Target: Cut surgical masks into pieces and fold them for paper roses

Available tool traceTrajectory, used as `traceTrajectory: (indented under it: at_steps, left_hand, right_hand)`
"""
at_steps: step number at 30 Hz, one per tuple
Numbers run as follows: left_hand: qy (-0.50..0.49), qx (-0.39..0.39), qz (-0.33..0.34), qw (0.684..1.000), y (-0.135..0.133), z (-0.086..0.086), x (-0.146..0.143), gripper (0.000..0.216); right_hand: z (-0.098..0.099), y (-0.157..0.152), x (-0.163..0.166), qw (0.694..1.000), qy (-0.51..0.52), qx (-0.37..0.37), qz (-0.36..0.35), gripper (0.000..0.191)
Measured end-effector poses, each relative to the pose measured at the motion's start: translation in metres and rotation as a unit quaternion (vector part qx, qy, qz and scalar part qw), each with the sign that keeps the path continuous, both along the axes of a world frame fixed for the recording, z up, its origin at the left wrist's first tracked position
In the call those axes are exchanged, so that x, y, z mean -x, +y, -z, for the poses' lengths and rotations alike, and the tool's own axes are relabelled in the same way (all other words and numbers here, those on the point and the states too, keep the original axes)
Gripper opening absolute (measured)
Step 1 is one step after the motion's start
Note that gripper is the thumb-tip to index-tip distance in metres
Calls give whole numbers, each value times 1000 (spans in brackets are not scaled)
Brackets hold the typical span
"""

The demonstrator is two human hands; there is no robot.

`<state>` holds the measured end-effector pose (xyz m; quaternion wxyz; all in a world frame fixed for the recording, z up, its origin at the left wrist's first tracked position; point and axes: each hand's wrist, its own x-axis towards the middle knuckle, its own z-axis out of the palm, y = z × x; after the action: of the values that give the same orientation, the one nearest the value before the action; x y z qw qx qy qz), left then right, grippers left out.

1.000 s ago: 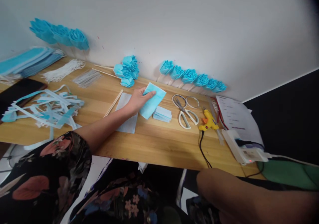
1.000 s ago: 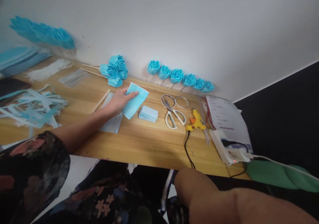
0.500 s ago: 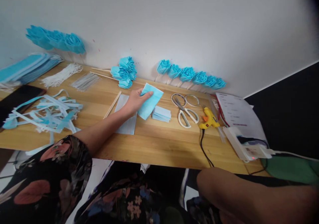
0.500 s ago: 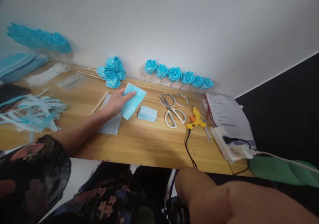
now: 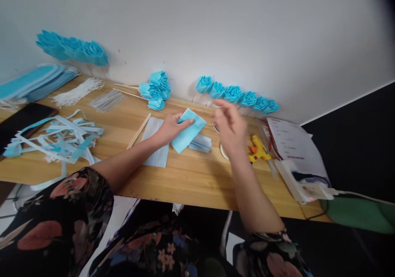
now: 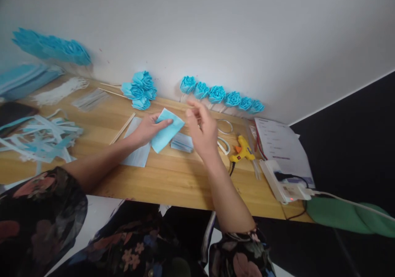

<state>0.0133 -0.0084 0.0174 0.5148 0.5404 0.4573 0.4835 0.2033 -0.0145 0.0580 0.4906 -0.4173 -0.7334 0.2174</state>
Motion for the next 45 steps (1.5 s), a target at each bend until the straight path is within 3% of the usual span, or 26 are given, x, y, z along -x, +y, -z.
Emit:
traceTrajectory:
  at_steps: [3,6,18,23,30,33,45]
  left_hand:
    - [37,-30,24,999,0,1,0,35]
    - [64,-62,45,995,2,5,-1,33]
    - [128,-89,96,983,2,8,-2,32]
    - [136,-84,72,985,7,11,2,33]
    - [12,-21,33,999,12,17,4,36]
    - [-55,19,26,998,12,17,2,37]
    - [-164,92,26,982,15,23,3,35]
  right_hand:
    - [14,13,9,998,-21,45,-40,36]
    - [26,19,13,996,-62,39,-50,32]
    - [45,9,9,994,-87,-55,19,27]
    - [45,15,-1,991,-38,-70,107,31]
    - [43,27,-11,982,36,-55,179,37]
    - [44,28,-12,980,44,-53,186,37]
    - [46,29,-10,980,58,-45,185,38]
